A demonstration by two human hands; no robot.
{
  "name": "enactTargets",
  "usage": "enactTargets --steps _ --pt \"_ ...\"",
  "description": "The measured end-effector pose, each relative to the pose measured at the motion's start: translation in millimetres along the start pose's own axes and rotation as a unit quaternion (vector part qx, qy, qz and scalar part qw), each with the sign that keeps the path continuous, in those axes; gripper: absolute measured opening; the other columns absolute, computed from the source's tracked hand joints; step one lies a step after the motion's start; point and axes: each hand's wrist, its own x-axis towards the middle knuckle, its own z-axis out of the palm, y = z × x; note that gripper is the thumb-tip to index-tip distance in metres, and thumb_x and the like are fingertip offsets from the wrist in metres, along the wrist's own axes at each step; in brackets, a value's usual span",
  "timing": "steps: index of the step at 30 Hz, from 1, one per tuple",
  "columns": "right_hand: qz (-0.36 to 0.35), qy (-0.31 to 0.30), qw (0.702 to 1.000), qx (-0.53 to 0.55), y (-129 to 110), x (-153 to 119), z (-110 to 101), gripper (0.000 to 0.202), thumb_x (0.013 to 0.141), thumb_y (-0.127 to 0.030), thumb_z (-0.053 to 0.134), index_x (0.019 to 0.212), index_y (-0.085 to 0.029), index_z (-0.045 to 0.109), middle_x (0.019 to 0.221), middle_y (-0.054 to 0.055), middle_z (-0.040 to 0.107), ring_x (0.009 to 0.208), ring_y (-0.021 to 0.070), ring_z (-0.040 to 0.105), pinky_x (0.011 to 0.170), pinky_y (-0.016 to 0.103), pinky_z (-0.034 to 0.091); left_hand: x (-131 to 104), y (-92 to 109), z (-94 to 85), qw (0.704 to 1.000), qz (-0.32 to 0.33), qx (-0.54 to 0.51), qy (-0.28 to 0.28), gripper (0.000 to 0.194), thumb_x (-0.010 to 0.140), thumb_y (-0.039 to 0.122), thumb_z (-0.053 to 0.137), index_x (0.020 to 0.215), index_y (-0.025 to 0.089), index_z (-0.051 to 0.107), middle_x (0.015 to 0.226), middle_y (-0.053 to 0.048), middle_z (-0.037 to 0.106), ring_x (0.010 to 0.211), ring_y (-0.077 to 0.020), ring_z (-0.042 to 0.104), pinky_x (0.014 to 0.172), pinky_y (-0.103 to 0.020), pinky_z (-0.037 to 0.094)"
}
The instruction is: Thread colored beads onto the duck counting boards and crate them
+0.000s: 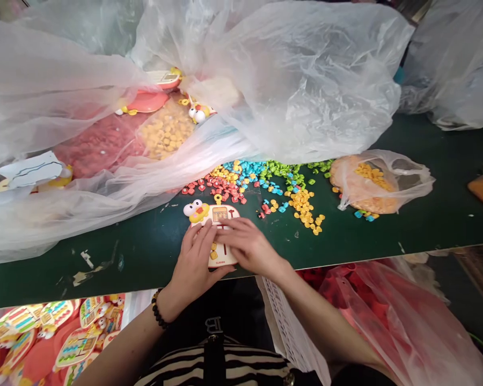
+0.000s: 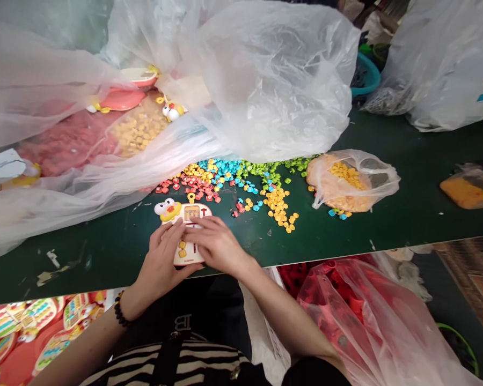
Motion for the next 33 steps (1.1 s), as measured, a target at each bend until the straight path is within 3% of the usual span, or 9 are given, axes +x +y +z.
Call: enactTargets --steps 2,4,9,14,19,21,26,33 --pt "0.039 0.065 0.997 -0.025 24.0 9.4 -14.2 0.035 0.091 -0.011 0.041 0.107 -0.025 0.069 0.109 0.003 0.073 0.105 0.0178 0.065 0.09 0.035 0.049 0.9 1.3 0.3 1.0 0.019 0.019 -0.007 0.067 0.078 0.049 0.068 0.13 0.015 0.044 0.128 -0.017 0.055 0.124 -0.036 0.042 0.103 -0.056 0.04" --pt "0.08 0.08 0.988 -0.104 48.7 21.5 -23.6 0.031 0.094 -0.016 0.042 0.107 -0.023 0.07 0.107 0.006 0.073 0.097 0.0207 0.065 0.086 0.036 0.048 1.0 2.2 0.4 0.999 0.035 0.034 0.002 0.055 0.079 0.048 0.067 0.119 0.015 0.052 0.122 -0.016 0.059 0.124 -0.0366 0.042 0.103 -0.058 0.04" --pt "0.023 -0.026 0.972 -0.231 81.5 43.6 -20.0 0.027 0.096 -0.022 0.045 0.11 -0.019 0.068 0.104 0.009 0.071 0.09 0.0227 0.059 0.079 0.035 0.043 0.1 2.4 -0.8 0.998 0.041 0.053 0.004 0.049 0.08 0.049 0.065 0.11 0.012 0.057 0.117 -0.017 0.06 0.122 -0.0364 0.043 0.103 -0.057 0.041" --pt "0.007 -0.015 0.976 -0.219 86.5 43.8 -16.1 0.025 0.096 -0.02 0.043 0.109 -0.017 0.064 0.101 0.01 0.07 0.091 0.0231 0.057 0.081 0.035 0.043 -0.9 1.5 -1.7 0.997 0.044 0.057 -0.009 0.051 0.081 0.052 0.063 0.111 0.011 0.057 0.118 -0.016 0.059 0.122 -0.0365 0.044 0.104 -0.057 0.04" --pt "0.099 0.103 0.989 -0.043 63.0 31.7 -19.6 0.015 0.093 -0.026 0.052 0.103 -0.021 0.062 0.095 0.006 0.069 0.084 0.0199 0.061 0.076 0.033 0.05 -2.0 1.4 -1.1 0.998 0.042 0.054 -0.012 0.05 0.081 0.051 0.063 0.113 0.012 0.056 0.119 -0.016 0.058 0.122 -0.0369 0.043 0.104 -0.057 0.039" --pt "0.096 0.112 0.989 -0.009 45.8 24.1 -13.9 0.014 0.092 -0.026 0.053 0.1 -0.023 0.064 0.095 0.004 0.07 0.086 0.0195 0.062 0.078 0.034 0.051 -1.8 1.2 -0.9 0.998 0.045 0.049 -0.016 0.051 0.081 0.05 0.064 0.114 0.012 0.055 0.119 -0.016 0.058 0.123 -0.0371 0.043 0.104 -0.057 0.039" --pt "0.094 0.088 0.989 -0.078 21.2 9.5 7.6 0.025 0.094 -0.021 0.047 0.108 -0.023 0.068 0.11 0.007 0.072 0.105 0.0228 0.06 0.09 0.039 0.05 -1.0 0.6 -0.9 0.998 0.034 0.044 -0.012 0.051 0.08 0.048 0.066 0.114 0.013 0.053 0.119 -0.016 0.058 0.123 -0.036 0.044 0.104 -0.056 0.039" --pt "0.147 0.045 0.972 -0.176 -6.6 -10.0 17.7 0.037 0.097 -0.024 0.043 0.13 -0.02 0.057 0.131 0.008 0.061 0.131 0.0265 0.048 0.098 0.043 0.045 -0.9 1.1 -0.7 1.0 0.009 0.001 0.003 0.058 0.079 0.048 0.067 0.123 0.016 0.046 0.12 -0.016 0.056 0.12 -0.0327 0.048 0.104 -0.053 0.04"
